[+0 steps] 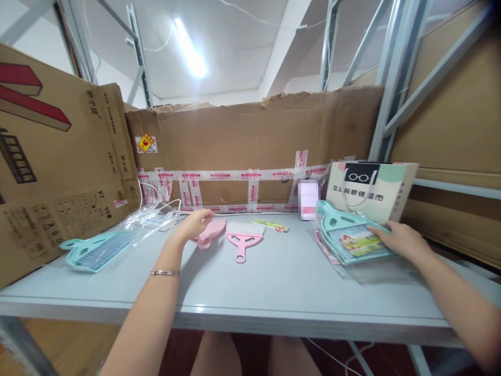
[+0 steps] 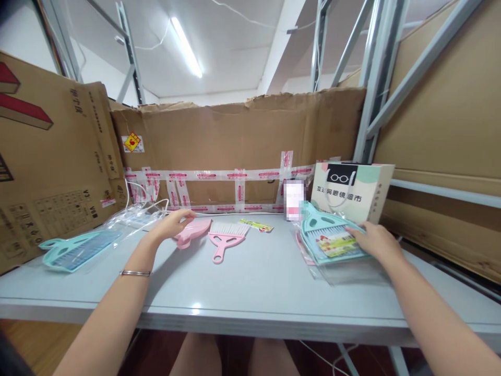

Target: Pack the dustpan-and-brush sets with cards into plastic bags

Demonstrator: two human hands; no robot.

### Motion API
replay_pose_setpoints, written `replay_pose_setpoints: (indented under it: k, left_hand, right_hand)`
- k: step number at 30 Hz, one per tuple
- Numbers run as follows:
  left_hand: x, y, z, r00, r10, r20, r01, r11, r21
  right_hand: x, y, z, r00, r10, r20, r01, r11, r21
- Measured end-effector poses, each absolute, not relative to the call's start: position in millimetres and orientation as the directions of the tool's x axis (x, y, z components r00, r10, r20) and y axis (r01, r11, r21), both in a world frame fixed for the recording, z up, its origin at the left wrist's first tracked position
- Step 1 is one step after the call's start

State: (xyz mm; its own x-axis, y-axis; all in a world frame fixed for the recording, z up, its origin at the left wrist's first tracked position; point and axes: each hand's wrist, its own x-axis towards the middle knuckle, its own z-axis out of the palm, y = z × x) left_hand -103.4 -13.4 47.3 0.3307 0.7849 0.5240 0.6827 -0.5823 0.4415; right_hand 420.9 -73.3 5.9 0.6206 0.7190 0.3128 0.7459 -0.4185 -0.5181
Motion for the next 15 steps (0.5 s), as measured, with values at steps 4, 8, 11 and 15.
replay_pose_setpoints:
  k: [4, 8, 11, 15]
  left_hand:
    - [-101.1, -19.3, 53.3, 0.411, 0.723, 0.555, 0.704, -0.638, 0.31]
    - [-88.1, -24.0, 56.1, 0.344, 0.65, 0.677, 0.673, -0.674, 0.305]
    - [-65.7, -27.4, 50.0, 0.27, 0.732, 0.625, 0.581, -0.642, 0.501]
    - [-39.1, -34.0, 38.9, 0.309, 0.902, 0.301, 0.278, -0.388, 0.879]
  right_hand:
    - [402.1, -86.1, 9.5, 0.577, 0.655, 0.488, 0.817, -0.454, -0.356]
    - [372.5, -89.8, 35.7, 0.625, 0.598, 0.503, 0.78, -0.446, -0.439]
    - [343.2, -72.9, 53.9, 0.548, 0.632, 0.548, 0.816, -0.26, -0.516]
    - [272.9, -32.6, 59.4, 0.372, 0.701, 0.608, 0.806, 0.081, -0.587]
